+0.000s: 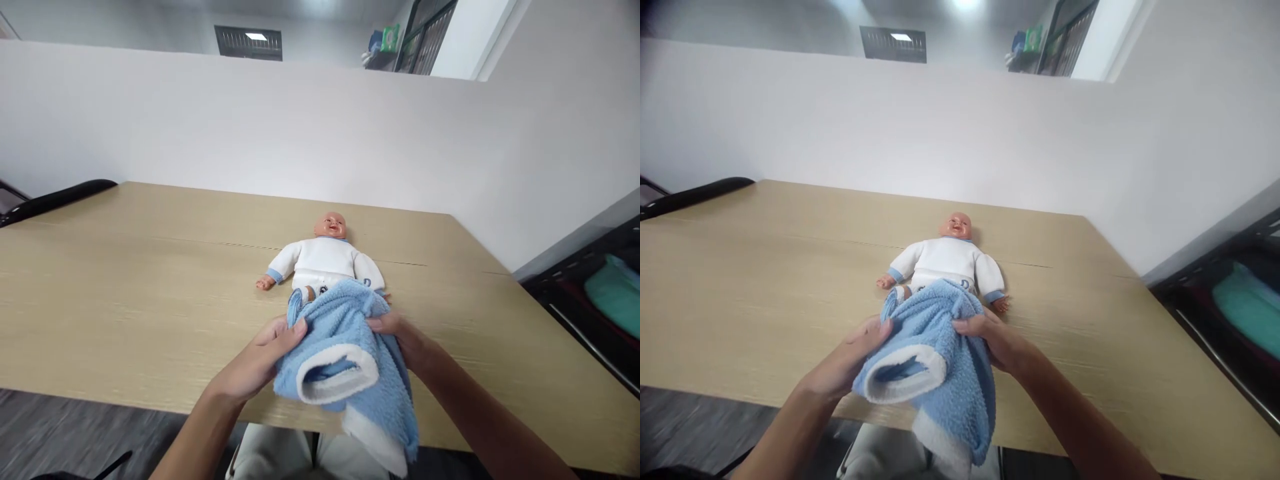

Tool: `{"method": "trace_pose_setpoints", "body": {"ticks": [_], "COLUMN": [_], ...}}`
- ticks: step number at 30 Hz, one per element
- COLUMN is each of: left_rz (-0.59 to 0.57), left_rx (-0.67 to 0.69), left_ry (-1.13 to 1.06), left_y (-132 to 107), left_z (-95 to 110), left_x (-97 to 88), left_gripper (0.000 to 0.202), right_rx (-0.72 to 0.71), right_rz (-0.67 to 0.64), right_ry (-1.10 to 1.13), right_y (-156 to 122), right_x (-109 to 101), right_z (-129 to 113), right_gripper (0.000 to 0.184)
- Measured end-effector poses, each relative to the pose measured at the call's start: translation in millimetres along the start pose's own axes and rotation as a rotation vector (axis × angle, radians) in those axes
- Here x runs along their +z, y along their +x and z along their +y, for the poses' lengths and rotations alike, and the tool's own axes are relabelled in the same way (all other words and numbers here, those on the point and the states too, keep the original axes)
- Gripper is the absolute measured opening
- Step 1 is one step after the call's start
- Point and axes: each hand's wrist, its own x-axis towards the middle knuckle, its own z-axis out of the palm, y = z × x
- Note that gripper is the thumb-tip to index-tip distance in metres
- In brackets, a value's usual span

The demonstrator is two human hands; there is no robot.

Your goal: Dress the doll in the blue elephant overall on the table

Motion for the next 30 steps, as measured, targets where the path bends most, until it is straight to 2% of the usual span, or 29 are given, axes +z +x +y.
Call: {"method": "trace_pose_setpoints", "body": {"ticks": [3,6,7,9,12,15,18,21,24,26,28,30], "left_rz": [-0.096,-0.215,-0.214,-0.165,-0.052,-0.019,0.004,-0.01,-0.064,-0.049,-0.007,0.028], "left_rx": [0.027,0.078,0.102,0.15,0.227,0.169,0.056,0.03,0.035,0.018,0.008,0.016], "left_ry": [0.149,0.228,0.21,0.144,0.088,0.146,0.228,0.253,0.213,0.185,0.131,0.066], "left_y": [-12,-22,-25,-29,-34,-38,-40,-43,-43,-43,-43,-43], "left_z": [9,14,12,4,-10,-13,-4,6,10,8,3,-3], "left_x": [5.5,7.4,6.6,2.8,-4.9,-2.3,14.8,31.9,36.8,34.8,31.8,29.6], "left_gripper": [0.058,0.069,0.068,0.06,0.047,0.044,0.048,0.05,0.053,0.048,0.046,0.051], "right_rx": [0.042,-0.069,-0.107,-0.131,-0.047,0.008,-0.022,-0.03,0.035,0.075,0.102,0.13], "right_rz": [0.102,0.136,0.1,-0.061,-0.307,-0.358,-0.231,-0.039,0.113,0.215,0.253,0.188], "right_ry": [0.057,-0.044,-0.089,-0.165,-0.243,-0.276,-0.238,-0.252,-0.406,-0.554,-0.627,-0.583], "right_y": [-10,-20,-23,-26,-29,-36,-50,-64,-69,-67,-62,-58], "right_x": [16,28,31,35,40,43,42,38,39,43,49,55], "right_z": [-6,-17,-21,-27,-32,-31,-24,-15,-9,-9,-11,-13], "right_gripper": [0.065,0.064,0.067,0.076,0.089,0.091,0.083,0.077,0.078,0.075,0.071,0.074]}}
